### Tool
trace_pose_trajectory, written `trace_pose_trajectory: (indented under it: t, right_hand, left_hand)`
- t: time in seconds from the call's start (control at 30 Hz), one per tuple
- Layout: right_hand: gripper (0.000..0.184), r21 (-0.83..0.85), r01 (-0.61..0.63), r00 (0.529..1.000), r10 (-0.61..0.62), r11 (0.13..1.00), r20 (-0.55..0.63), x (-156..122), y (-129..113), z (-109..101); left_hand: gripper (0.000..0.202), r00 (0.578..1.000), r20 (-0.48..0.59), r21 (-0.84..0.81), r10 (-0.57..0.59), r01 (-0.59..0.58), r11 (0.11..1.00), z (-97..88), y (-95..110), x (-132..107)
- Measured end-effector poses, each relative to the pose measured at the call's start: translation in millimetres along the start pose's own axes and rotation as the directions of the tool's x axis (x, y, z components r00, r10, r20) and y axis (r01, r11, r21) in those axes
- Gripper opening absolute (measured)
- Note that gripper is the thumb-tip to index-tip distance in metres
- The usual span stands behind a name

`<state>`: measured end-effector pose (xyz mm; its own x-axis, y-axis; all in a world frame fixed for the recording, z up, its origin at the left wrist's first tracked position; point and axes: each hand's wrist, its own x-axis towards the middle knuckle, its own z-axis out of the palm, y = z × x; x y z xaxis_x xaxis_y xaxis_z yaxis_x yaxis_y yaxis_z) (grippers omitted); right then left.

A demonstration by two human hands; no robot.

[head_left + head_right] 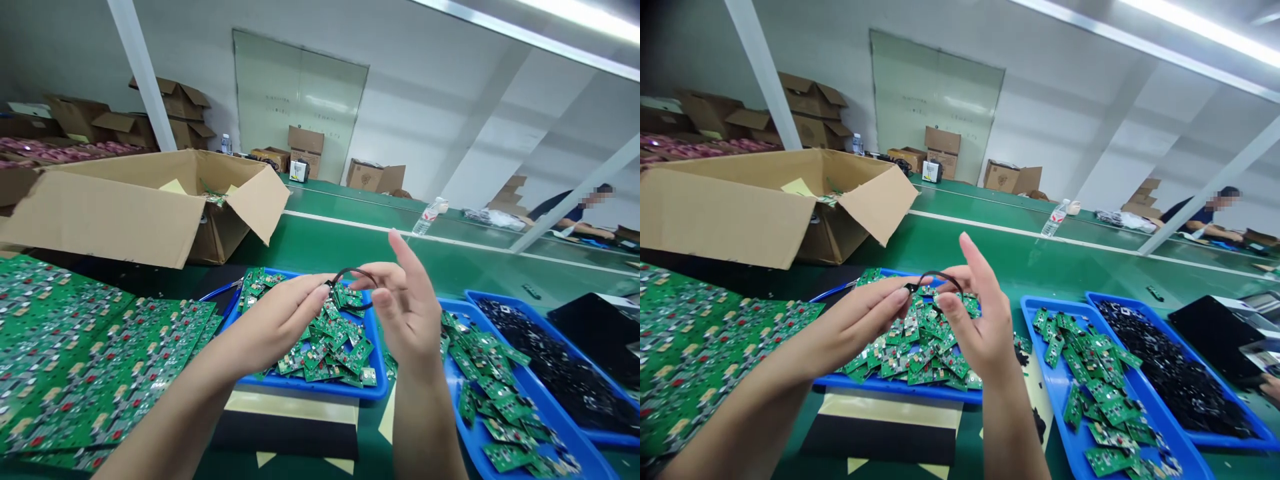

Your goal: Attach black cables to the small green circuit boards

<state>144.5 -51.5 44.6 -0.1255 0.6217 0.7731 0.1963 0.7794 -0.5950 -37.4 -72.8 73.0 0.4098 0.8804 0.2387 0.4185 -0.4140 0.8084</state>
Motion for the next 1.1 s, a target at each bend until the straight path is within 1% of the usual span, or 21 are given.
trace_pose_trajectory:
  t: [0.03, 0.1, 0.2, 0.3, 0.47, 0.53, 0.6, 0.67, 0.77, 0.83, 0.9, 0.97, 1.0, 1.03, 1.1]
  right_hand:
    - [0.049, 0.029, -0.03, 1.0, 0.03, 0.999, 0.007, 0.1, 0.1, -1.6]
    - [0.041, 0.054, -0.086, 0.996, 0.085, 0.995, 0.023, 0.7, -1.1, -4.9]
    - [0.026, 0.012, -0.154, 0.987, 0.154, 0.988, 0.045, 2.0, -6.3, -7.3]
    - [0.014, -0.054, -0.195, 0.975, 0.199, 0.979, 0.097, 2.6, -12.4, -6.6]
    - [0.011, -0.112, -0.156, 0.983, 0.165, 0.981, 0.078, 2.8, -16.0, -7.1]
    - [0.012, -0.152, -0.102, 0.987, 0.119, 0.983, 0.11, 2.9, -15.2, -8.7]
    - [0.011, -0.18, -0.014, 0.989, 0.041, 0.983, 0.143, 3.1, -14.2, -9.3]
    - [0.011, -0.204, 0.089, 0.987, -0.059, 0.975, 0.148, 3.2, -13.5, -7.7]
    - [0.012, -0.254, 0.228, 0.97, -0.196, 0.94, 0.147, 3.1, -12.9, -3.2]
    - [0.012, -0.273, 0.274, 0.958, -0.237, 0.922, 0.158, 2.7, -12.6, -3.1]
    - [0.011, -0.264, 0.26, 0.955, -0.207, 0.929, 0.214, 2.0, -12.2, -8.5]
    - [0.01, -0.249, 0.205, 0.949, -0.13, 0.947, 0.288, 1.3, -12.1, -18.8]
    - [0.012, -0.246, 0.168, 0.951, -0.091, 0.955, 0.295, 1.1, -12.1, -24.6]
    - [0.014, -0.243, 0.128, 0.963, -0.062, 0.961, 0.263, 0.9, -12.1, -29.9]
    - [0.017, -0.207, 0.04, 0.994, -0.019, 0.977, 0.106, 1.2, -12.4, -36.4]
  left_hand:
    - [0.035, 1.0, -0.017, 0.023, -0.008, 0.009, 1.0, -1.5, -0.9, -0.9]
    - [0.042, 0.999, -0.032, 0.081, 0.002, 0.0, 0.997, -3.2, -3.2, -2.0]
    - [0.047, 0.998, 0.018, 0.139, 0.057, -0.059, 0.989, -3.3, -7.3, -1.6]
    - [0.046, 0.996, 0.049, 0.144, 0.08, -0.087, 0.986, -2.6, -10.8, -0.2]
    - [0.042, 0.99, -0.009, 0.16, 0.139, -0.136, 0.978, -1.6, -13.1, 1.3]
    - [0.041, 0.983, -0.05, 0.171, 0.176, -0.165, 0.971, -1.1, -13.4, 2.0]
    - [0.041, 0.972, -0.104, 0.181, 0.21, -0.19, 0.965, -0.5, -14.0, 3.0]
    - [0.041, 0.956, -0.166, 0.184, 0.244, -0.213, 0.96, 0.5, -15.5, 4.3]
    - [0.034, 0.92, -0.255, 0.181, 0.296, -0.256, 0.95, 2.6, -19.0, 6.5]
    - [0.029, 0.893, -0.296, 0.183, 0.338, -0.295, 0.938, 3.4, -22.0, 7.8]
    - [0.029, 0.866, -0.323, 0.182, 0.382, -0.339, 0.923, 2.8, -25.0, 8.7]
    - [0.031, 0.84, -0.344, 0.174, 0.419, -0.382, 0.908, 0.3, -27.1, 9.0]
    - [0.033, 0.828, -0.353, 0.172, 0.435, -0.4, 0.9, -1.2, -27.5, 8.9]
    - [0.035, 0.814, -0.361, 0.173, 0.454, -0.42, 0.891, -2.7, -27.4, 8.5]
    - [0.038, 0.795, -0.352, 0.191, 0.495, -0.456, 0.869, -4.7, -26.2, 7.5]
